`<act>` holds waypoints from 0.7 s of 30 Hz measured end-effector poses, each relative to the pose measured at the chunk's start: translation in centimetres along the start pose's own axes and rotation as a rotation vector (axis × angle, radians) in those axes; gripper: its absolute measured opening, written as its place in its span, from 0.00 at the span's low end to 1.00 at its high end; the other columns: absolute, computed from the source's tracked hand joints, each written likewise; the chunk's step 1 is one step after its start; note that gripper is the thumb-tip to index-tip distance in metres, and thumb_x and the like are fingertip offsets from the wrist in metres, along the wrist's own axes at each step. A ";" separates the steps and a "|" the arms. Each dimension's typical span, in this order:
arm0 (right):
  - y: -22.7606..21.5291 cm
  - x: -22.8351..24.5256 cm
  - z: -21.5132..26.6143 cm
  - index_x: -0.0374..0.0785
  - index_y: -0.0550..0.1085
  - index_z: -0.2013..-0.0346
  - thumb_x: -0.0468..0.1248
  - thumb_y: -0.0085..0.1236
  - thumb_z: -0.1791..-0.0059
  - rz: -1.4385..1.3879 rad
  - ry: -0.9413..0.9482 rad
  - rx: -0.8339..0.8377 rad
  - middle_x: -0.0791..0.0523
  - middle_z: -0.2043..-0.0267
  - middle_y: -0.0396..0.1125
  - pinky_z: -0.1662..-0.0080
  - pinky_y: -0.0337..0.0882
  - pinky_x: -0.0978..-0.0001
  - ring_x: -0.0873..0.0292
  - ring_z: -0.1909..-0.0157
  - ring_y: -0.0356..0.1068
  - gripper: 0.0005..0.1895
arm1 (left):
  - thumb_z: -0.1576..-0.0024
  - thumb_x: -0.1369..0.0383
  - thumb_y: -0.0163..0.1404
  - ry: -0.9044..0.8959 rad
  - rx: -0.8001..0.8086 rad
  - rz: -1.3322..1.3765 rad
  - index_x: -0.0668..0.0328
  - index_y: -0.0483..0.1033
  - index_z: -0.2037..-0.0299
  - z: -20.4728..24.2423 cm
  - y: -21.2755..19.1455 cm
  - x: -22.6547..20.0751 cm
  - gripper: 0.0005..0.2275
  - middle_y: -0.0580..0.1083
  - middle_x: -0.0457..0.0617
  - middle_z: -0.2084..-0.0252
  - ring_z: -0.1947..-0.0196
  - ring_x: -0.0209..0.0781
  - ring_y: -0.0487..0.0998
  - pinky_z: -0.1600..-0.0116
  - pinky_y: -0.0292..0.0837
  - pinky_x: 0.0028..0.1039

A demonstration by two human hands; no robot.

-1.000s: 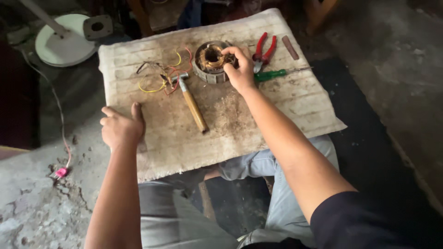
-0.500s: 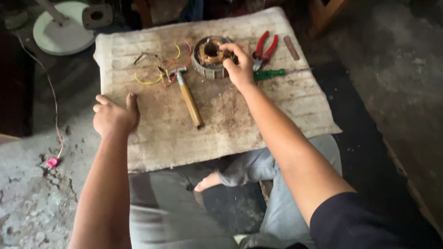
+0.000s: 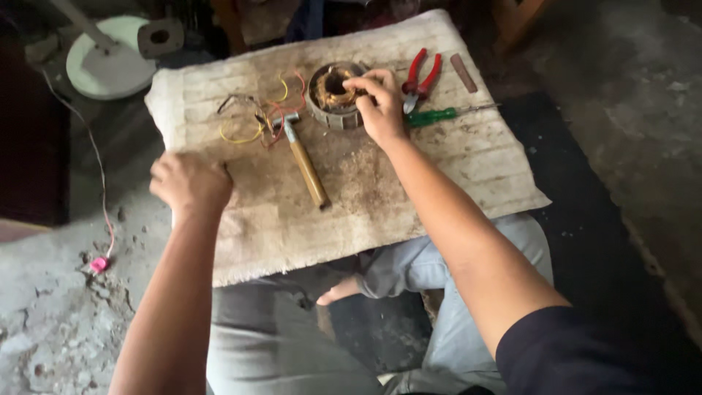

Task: The person manipulates copper coils and wires inside a motor stator by hand and with a pair of pliers, adjusting the components on a cloth-covered work surface.

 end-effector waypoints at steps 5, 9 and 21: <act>0.1 -0.4 0.3 0.42 0.80 0.57 0.32 0.62 0.53 0.039 0.037 0.015 0.54 0.52 0.63 0.41 0.67 0.61 0.52 0.45 0.65 0.10 | 0.45 0.72 0.54 0.576 -0.167 0.517 0.54 0.80 0.49 -1.7 -3.4 -11.4 0.14 0.76 0.52 0.48 0.45 0.56 0.72 0.45 0.71 0.43; 0.1 -0.1 -0.3 0.41 0.79 0.59 0.38 0.67 0.50 0.026 0.106 0.049 0.53 0.52 0.61 0.46 0.69 0.64 0.52 0.48 0.66 0.07 | 0.48 0.69 0.56 0.692 -0.177 0.579 0.54 0.82 0.54 -2.1 -3.7 -18.7 0.12 0.77 0.51 0.53 0.49 0.57 0.74 0.48 0.71 0.44; -0.1 0.6 -0.1 0.41 0.80 0.57 0.34 0.64 0.51 0.062 0.083 0.036 0.53 0.51 0.66 0.42 0.69 0.60 0.51 0.46 0.68 0.08 | 0.47 0.65 0.57 0.428 -0.108 0.735 0.53 0.84 0.67 -4.0 -0.6 -21.0 0.05 0.77 0.52 0.59 0.59 0.58 0.78 0.55 0.73 0.46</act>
Point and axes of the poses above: each hand's wrist, its own z-axis away from the middle knuckle, its own y-axis out of the palm, x = y × z, the point moved 5 cm from there along -z, towards the middle knuckle
